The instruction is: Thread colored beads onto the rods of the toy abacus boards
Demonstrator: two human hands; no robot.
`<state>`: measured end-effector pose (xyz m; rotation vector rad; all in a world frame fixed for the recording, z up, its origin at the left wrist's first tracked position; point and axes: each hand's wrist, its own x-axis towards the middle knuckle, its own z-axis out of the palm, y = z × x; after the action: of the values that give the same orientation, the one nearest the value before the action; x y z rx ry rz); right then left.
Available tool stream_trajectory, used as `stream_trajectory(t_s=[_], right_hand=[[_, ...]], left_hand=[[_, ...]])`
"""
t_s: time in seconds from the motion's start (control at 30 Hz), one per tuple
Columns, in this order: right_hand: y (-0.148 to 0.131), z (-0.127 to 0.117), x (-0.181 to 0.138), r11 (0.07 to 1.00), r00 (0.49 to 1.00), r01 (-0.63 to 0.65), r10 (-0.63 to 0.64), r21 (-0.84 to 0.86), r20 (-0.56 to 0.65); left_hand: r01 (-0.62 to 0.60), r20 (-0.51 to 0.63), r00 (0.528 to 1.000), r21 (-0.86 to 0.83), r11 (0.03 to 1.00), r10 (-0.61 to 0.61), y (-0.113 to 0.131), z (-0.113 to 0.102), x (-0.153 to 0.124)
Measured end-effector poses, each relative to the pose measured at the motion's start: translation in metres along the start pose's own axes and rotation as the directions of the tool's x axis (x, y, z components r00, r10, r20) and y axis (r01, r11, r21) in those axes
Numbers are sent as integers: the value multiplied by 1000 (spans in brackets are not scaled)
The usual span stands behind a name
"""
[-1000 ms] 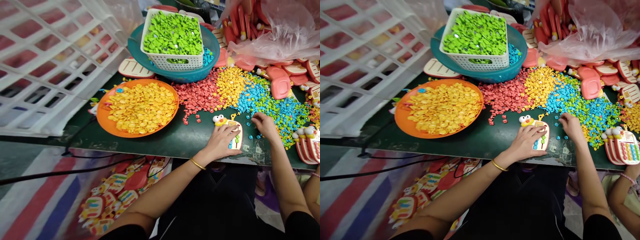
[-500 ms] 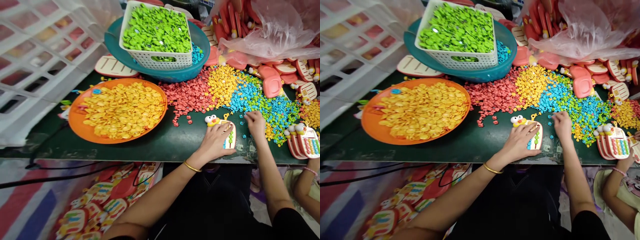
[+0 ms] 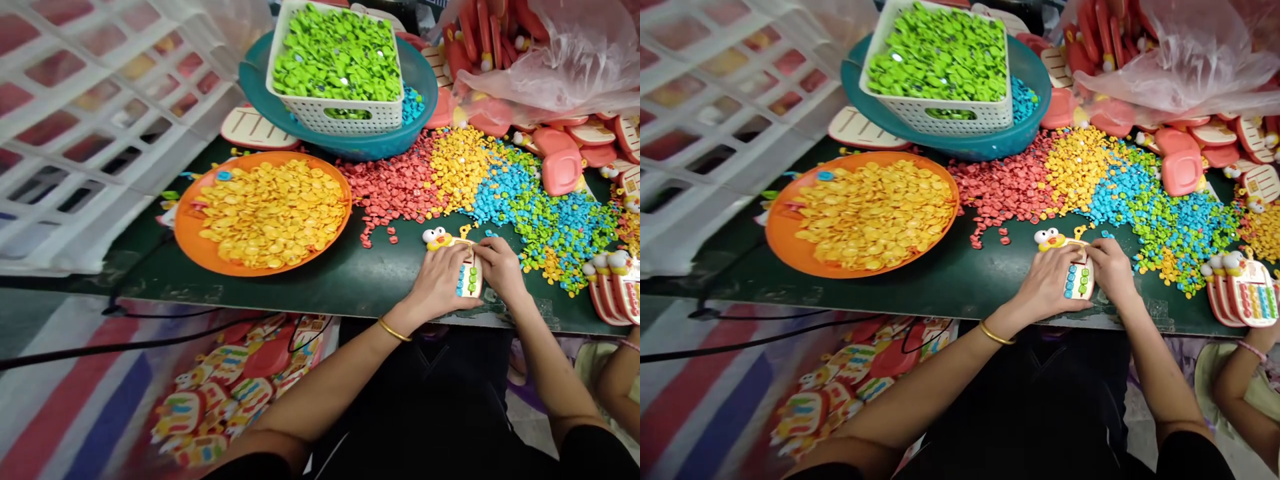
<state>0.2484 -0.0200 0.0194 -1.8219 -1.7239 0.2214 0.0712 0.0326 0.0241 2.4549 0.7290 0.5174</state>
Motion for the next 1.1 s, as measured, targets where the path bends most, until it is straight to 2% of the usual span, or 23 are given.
stream_trajectory(t_s=[0.07,0.17,0.23,0.3,0.33,0.37,0.43,0.5,0.57,0.63,0.73,0.8,0.93,1.0,1.1], right_hand=[[-8,1,-5,999,999,13,-14,36,32],[-7,-12,-18,995,999,14,-17,96,27],[2,-27,-33,994,987,-85,93,65,-128],[18,-40,-51,967,913,-256,241,-3,-329],[28,-45,-59,945,877,-325,288,-33,-386],[38,-47,-66,929,862,-366,315,-59,-398],[52,-49,-74,924,887,-370,321,-97,-332],[54,-48,-74,930,903,-349,300,-116,-308],[40,-48,-69,942,903,-327,289,-72,-318],[14,-50,-62,963,925,-261,270,69,-268],[-29,-49,-53,930,968,-158,213,332,-137],[-48,-45,-48,890,964,-154,230,429,-131],[-55,-34,-40,832,954,-185,279,523,-106],[-50,-32,-36,801,952,-204,296,563,-76],[-40,-31,-29,812,960,-203,276,547,-54]], left_hand=[[13,0,1000,9,1000,-13,1,-2,2],[-22,41,999,46,999,20,1,-3,6],[-42,59,998,57,997,39,0,-1,5],[-41,54,998,62,997,38,0,0,4],[-40,45,998,62,997,37,0,0,4],[-44,35,999,56,997,42,-1,0,4],[-51,0,999,20,999,51,-3,-3,5],[-27,-79,997,-42,999,24,-4,-9,9],[13,-172,984,-144,989,-38,0,-16,11],[26,-169,982,-327,945,-86,10,-20,10],[113,3,989,-643,758,-145,31,-18,4],[211,73,968,-756,619,-240,41,-12,0],[279,119,920,-868,410,-374,43,-2,1],[277,115,916,-875,398,-385,40,-3,5],[289,94,925,-805,518,-369,34,-8,11]])
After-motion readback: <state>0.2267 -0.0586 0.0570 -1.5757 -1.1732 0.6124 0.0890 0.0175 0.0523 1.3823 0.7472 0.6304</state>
